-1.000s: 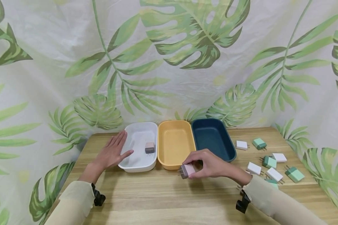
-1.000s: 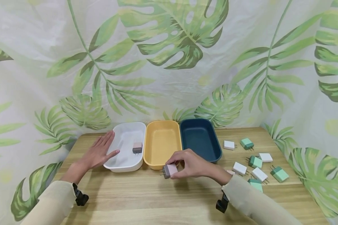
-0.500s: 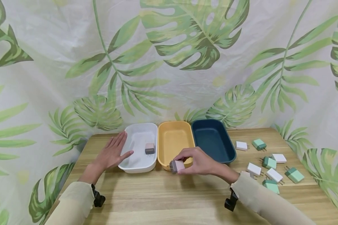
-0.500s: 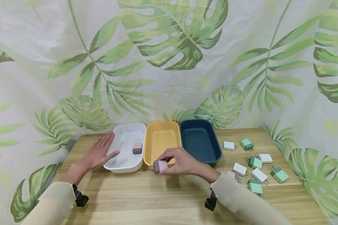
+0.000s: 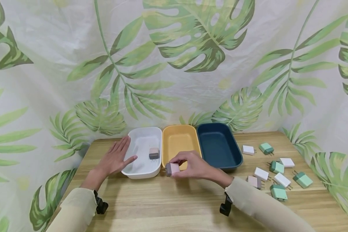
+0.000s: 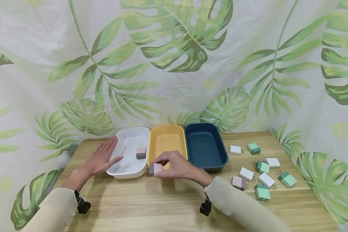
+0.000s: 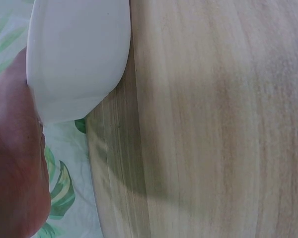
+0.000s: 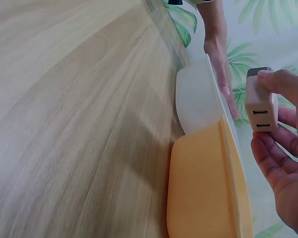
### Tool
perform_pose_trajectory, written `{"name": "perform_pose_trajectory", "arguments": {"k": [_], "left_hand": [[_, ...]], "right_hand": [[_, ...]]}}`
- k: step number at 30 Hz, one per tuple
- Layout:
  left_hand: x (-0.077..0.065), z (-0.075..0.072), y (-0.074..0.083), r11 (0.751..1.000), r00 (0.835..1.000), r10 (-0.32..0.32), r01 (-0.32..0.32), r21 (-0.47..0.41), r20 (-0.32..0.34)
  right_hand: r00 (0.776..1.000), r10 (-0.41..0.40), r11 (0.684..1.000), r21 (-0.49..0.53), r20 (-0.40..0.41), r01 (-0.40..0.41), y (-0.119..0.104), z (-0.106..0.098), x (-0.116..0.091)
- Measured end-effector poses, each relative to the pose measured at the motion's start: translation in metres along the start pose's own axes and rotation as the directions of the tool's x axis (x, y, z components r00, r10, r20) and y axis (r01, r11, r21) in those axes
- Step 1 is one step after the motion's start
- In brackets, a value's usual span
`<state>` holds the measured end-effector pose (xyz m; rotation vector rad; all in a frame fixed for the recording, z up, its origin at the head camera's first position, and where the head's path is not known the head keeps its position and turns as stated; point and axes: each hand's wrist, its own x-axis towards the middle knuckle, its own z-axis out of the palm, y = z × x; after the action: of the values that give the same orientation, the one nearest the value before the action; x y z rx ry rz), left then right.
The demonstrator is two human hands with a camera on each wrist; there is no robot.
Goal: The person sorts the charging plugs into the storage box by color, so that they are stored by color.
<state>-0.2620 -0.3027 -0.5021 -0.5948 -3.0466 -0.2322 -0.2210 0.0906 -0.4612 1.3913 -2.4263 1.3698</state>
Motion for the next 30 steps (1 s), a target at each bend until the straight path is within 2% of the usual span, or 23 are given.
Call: {"name": "perform_pose_trajectory", "arguments": {"k": [17, 30], "left_hand": [[0.0, 0.001, 0.001, 1.0, 1.0, -0.005, 0.005, 0.002, 0.003], [0.0, 0.001, 0.001, 1.0, 1.0, -0.004, 0.004, 0.005, -0.004]], "right_hand": [[0.994, 0.101, 0.994, 0.038, -0.048, -0.099, 0.005, 0.021, 0.035], [0.984, 0.171, 0.985, 0.01, -0.059, -0.17, 0.008, 0.035, 0.058]]}}
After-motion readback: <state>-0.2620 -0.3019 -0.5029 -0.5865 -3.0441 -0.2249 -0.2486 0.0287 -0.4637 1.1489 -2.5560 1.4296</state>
